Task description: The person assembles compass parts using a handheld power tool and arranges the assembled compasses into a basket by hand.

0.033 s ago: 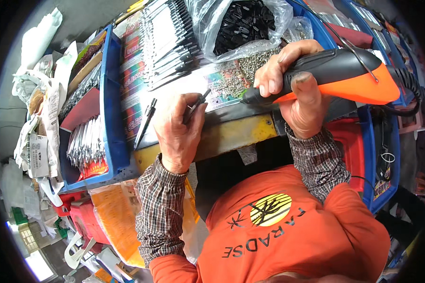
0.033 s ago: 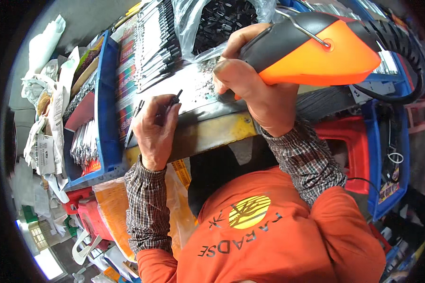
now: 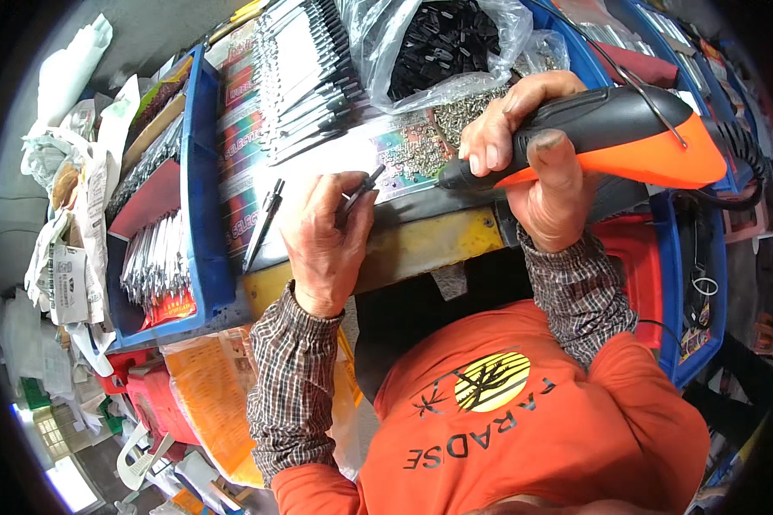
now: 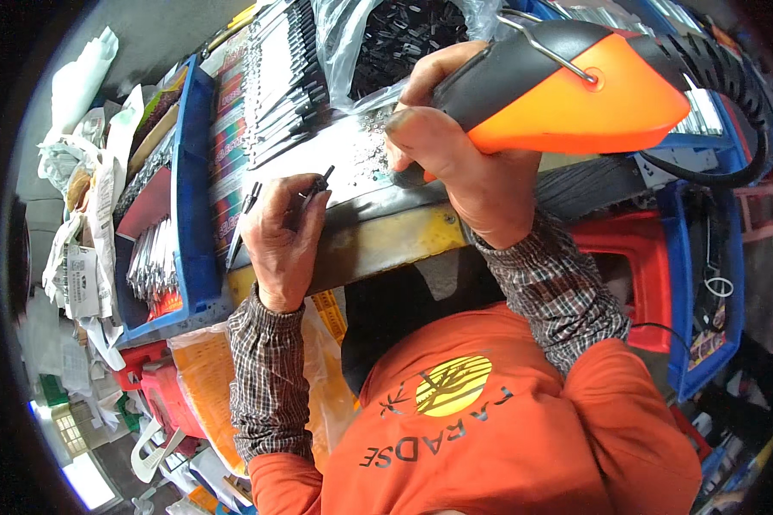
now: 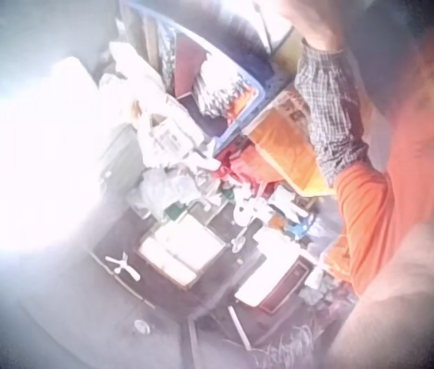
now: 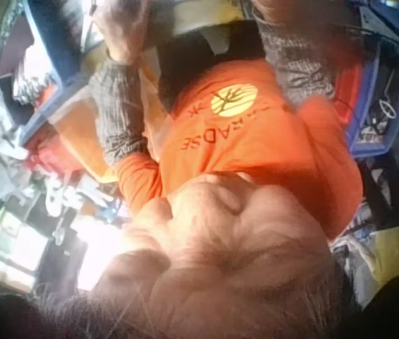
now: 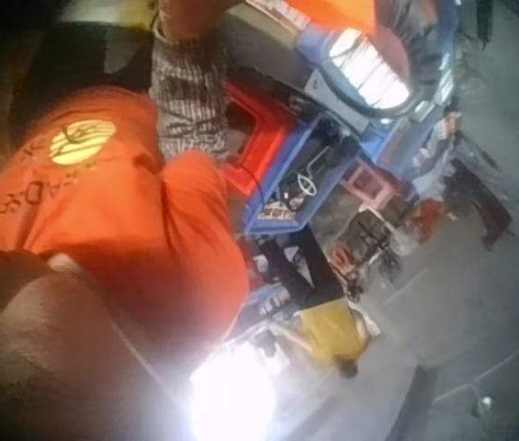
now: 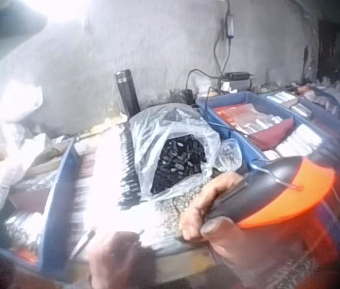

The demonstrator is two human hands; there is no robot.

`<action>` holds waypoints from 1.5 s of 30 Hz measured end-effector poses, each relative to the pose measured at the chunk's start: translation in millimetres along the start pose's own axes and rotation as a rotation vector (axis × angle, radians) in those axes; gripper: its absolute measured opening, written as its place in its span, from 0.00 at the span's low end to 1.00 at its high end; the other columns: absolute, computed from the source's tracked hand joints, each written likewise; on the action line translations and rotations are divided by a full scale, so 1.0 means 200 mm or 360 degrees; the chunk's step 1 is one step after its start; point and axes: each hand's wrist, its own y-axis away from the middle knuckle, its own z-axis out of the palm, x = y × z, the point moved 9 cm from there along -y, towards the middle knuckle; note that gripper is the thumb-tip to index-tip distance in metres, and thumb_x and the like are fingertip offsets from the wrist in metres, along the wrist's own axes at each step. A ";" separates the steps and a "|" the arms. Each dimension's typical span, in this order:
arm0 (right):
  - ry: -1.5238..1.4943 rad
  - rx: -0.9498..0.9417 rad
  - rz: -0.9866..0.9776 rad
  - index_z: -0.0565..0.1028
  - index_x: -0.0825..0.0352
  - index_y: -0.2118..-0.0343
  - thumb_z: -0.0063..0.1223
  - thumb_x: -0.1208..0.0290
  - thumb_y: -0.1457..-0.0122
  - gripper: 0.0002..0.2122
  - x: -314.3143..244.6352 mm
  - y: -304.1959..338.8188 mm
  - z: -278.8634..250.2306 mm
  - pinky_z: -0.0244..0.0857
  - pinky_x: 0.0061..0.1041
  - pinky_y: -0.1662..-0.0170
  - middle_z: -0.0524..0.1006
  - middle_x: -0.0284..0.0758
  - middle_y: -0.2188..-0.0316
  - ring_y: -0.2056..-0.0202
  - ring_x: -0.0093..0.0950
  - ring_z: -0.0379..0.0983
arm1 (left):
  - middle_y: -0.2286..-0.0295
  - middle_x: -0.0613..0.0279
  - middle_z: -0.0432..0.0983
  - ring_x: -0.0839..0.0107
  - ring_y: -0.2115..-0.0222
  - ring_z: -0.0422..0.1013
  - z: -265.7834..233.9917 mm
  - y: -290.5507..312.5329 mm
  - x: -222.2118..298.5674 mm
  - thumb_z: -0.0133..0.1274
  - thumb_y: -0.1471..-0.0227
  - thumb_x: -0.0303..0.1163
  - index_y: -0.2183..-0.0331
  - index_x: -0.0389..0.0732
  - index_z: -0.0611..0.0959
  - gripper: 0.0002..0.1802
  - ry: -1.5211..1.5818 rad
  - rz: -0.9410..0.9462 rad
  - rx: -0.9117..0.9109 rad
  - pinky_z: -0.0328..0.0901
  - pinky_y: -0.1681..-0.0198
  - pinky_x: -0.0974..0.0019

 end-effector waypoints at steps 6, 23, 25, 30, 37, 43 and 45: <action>0.0062 -0.0034 0.0000 0.61 0.67 0.68 0.50 0.58 0.48 0.17 0.03 -0.01 0.02 0.61 0.28 0.70 0.65 0.34 0.83 0.80 0.25 0.64 | 0.77 0.59 0.70 0.64 0.78 0.68 0.04 0.02 0.02 0.55 0.64 0.21 0.72 0.40 0.77 0.11 -0.0037 0.0127 -0.0057 0.62 0.75 0.67; -0.0009 -0.0089 -0.0104 0.62 0.66 0.66 0.46 0.56 0.45 0.16 0.00 -0.05 0.04 0.60 0.28 0.70 0.65 0.34 0.83 0.80 0.25 0.64 | 0.77 0.60 0.66 0.63 0.77 0.65 0.12 0.05 0.11 0.55 0.66 0.22 0.73 0.41 0.77 0.11 -0.0143 0.0435 -0.0145 0.61 0.75 0.64; -0.0181 -0.0090 -0.0099 0.62 0.65 0.66 0.46 0.55 0.45 0.17 0.00 -0.06 0.05 0.60 0.29 0.69 0.65 0.34 0.83 0.80 0.25 0.64 | 0.80 0.60 0.64 0.63 0.78 0.64 0.14 0.04 0.12 0.56 0.67 0.23 0.74 0.41 0.75 0.10 -0.0182 0.0451 -0.0173 0.60 0.75 0.64; -0.0207 -0.0111 -0.0120 0.62 0.65 0.67 0.46 0.55 0.46 0.17 -0.02 -0.08 0.05 0.60 0.29 0.69 0.65 0.33 0.83 0.80 0.25 0.64 | 0.80 0.59 0.63 0.62 0.79 0.64 0.16 0.03 0.13 0.56 0.67 0.24 0.75 0.40 0.73 0.10 -0.0173 0.0464 -0.0121 0.59 0.76 0.63; -0.0264 -0.0119 -0.0136 0.63 0.64 0.67 0.45 0.53 0.46 0.17 -0.04 -0.07 0.05 0.60 0.28 0.70 0.65 0.33 0.83 0.80 0.25 0.64 | 0.80 0.57 0.66 0.61 0.79 0.65 0.16 0.02 0.14 0.56 0.66 0.19 0.77 0.38 0.72 0.10 -0.0183 0.0416 -0.0065 0.60 0.75 0.65; -0.0178 -0.0083 -0.0115 0.63 0.64 0.67 0.45 0.51 0.46 0.19 -0.04 -0.06 0.04 0.59 0.28 0.70 0.65 0.32 0.83 0.79 0.25 0.63 | 0.80 0.57 0.66 0.61 0.79 0.65 0.16 0.03 0.13 0.56 0.66 0.20 0.76 0.38 0.71 0.11 -0.0230 0.0397 -0.0047 0.60 0.75 0.65; -0.0349 -0.0058 -0.0212 0.63 0.68 0.67 0.46 0.62 0.46 0.13 -0.04 -0.06 0.03 0.62 0.27 0.72 0.66 0.33 0.84 0.81 0.24 0.65 | 0.80 0.58 0.66 0.61 0.79 0.65 0.16 0.03 0.14 0.56 0.66 0.20 0.77 0.38 0.71 0.11 -0.0232 0.0405 -0.0044 0.60 0.75 0.65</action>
